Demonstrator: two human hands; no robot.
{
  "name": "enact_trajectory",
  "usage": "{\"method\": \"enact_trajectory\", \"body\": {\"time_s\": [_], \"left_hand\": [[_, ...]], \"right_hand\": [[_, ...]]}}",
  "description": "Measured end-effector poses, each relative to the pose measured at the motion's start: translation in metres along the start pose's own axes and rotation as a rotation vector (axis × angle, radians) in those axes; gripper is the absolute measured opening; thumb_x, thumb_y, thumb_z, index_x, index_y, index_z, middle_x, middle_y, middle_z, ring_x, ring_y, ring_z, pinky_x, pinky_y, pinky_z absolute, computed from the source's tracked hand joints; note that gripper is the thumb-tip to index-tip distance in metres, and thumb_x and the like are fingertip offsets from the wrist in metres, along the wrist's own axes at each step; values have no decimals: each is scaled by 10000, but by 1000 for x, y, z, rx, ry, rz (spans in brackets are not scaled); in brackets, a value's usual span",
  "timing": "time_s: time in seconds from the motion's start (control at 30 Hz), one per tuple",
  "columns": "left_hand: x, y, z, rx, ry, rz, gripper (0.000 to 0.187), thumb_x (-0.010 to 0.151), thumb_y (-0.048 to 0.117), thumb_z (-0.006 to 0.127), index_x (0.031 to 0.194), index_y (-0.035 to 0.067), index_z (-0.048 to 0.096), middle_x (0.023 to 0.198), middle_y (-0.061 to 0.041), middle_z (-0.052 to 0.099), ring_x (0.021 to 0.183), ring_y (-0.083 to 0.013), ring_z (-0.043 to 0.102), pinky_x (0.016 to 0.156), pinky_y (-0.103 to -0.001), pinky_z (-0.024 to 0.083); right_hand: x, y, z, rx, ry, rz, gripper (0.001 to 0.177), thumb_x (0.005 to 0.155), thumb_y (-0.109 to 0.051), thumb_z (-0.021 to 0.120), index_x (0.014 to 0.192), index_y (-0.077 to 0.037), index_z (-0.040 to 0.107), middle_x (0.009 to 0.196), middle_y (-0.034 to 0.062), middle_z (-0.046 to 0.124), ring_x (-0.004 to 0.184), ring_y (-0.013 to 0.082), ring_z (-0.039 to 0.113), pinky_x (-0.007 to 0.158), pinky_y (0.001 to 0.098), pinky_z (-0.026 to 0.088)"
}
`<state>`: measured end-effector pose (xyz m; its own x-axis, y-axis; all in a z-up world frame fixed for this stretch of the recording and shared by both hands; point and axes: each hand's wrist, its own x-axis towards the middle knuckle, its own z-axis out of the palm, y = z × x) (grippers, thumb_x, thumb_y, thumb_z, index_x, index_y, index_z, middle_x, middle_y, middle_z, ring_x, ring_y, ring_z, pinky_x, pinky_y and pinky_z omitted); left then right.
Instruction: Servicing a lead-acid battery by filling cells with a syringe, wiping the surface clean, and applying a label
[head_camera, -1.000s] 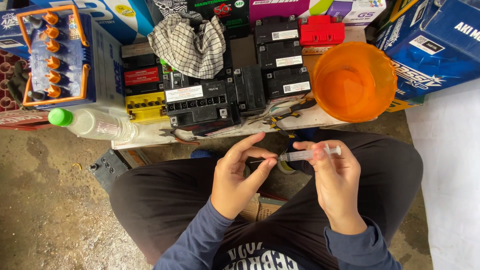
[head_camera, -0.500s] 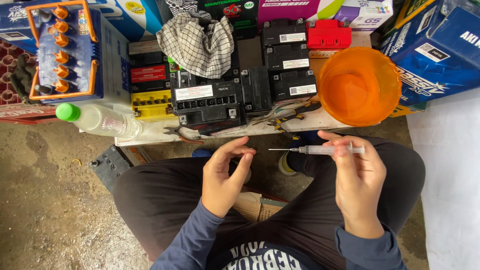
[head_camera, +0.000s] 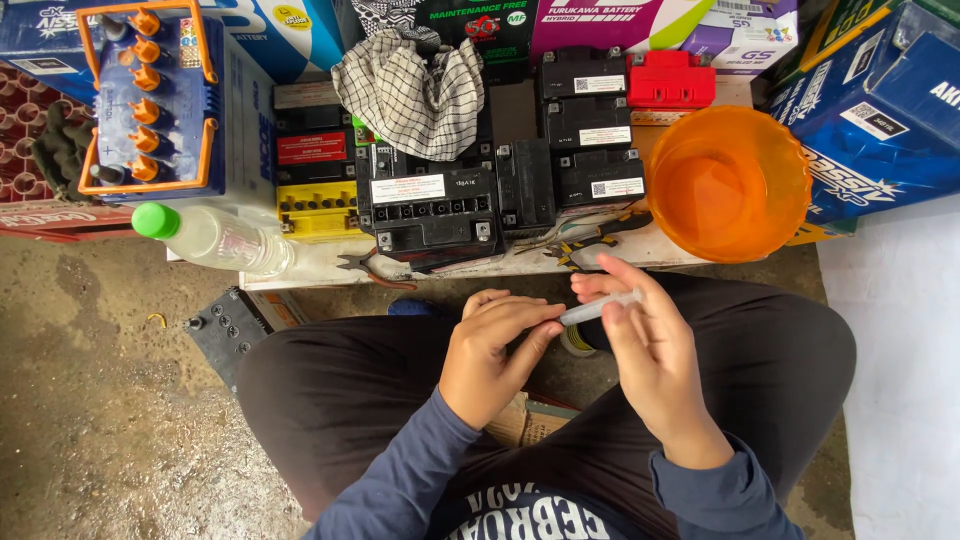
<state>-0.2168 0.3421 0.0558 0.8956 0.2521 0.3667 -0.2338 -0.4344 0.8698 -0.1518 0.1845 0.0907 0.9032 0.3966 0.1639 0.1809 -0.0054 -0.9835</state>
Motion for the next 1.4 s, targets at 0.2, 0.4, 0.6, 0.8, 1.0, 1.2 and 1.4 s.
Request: {"method": "enact_trajectory", "body": {"time_s": [0.2, 0.4, 0.6, 0.8, 1.0, 1.2, 1.4], "left_hand": [[5, -6, -6, -132, 20, -19, 159, 937, 104, 743, 1090, 84, 782, 974, -75, 808, 1027, -329, 765, 933, -424, 536], [6, -6, -10, -147, 24, 5, 173, 945, 87, 723, 1109, 56, 767, 1014, -112, 800, 1082, -375, 743, 919, -477, 560], [10, 10, -30, -75, 51, 48, 229, 922, 113, 766, 1144, 57, 752, 1076, -130, 774, 1106, -418, 716, 923, -502, 564], [18, 3, -49, 23, -14, 104, 124, 935, 85, 735, 1050, 84, 782, 1005, -102, 780, 1021, -381, 748, 879, -460, 578], [35, 30, -51, -164, -22, 2, 316, 958, 133, 716, 1259, 40, 695, 1102, -152, 767, 1072, -388, 742, 880, -472, 591], [34, 31, -35, -205, 67, -90, 249, 897, 123, 792, 1128, 50, 734, 909, -98, 787, 861, -276, 780, 748, -385, 600], [34, 38, -42, -31, 86, -39, 284, 886, 104, 797, 1161, 65, 735, 904, -89, 791, 859, -303, 779, 764, -398, 599]], "right_hand": [[10, -13, 5, 39, -122, 8, 420, 1070, -144, 420, 1387, 89, 568, 1145, 236, 754, 1223, 338, 671, 1108, 479, 452], [14, -12, 15, 53, -114, -25, 408, 1093, -139, 404, 1409, 81, 538, 1149, 217, 741, 1253, 324, 644, 1139, 496, 427], [21, -6, 11, 197, -43, -47, 438, 1136, -181, 326, 1508, 35, 407, 994, 145, 631, 993, 241, 679, 991, 415, 555], [42, -5, 15, 254, -116, -119, 436, 1132, -158, 342, 1492, 88, 356, 903, 90, 478, 824, 159, 537, 820, 323, 545], [53, -26, 35, 60, -192, -138, 348, 1073, -166, 444, 1295, 45, 610, 1314, 241, 676, 1231, 328, 661, 1104, 472, 472], [45, -26, 45, 4, -255, -27, 481, 1102, -260, 378, 1530, -57, 466, 1482, 195, 574, 1316, 316, 543, 1119, 526, 413], [40, -29, 39, 51, -243, -18, 390, 1062, -191, 455, 1393, -29, 581, 1344, 201, 642, 1240, 344, 616, 1096, 555, 466]]}}
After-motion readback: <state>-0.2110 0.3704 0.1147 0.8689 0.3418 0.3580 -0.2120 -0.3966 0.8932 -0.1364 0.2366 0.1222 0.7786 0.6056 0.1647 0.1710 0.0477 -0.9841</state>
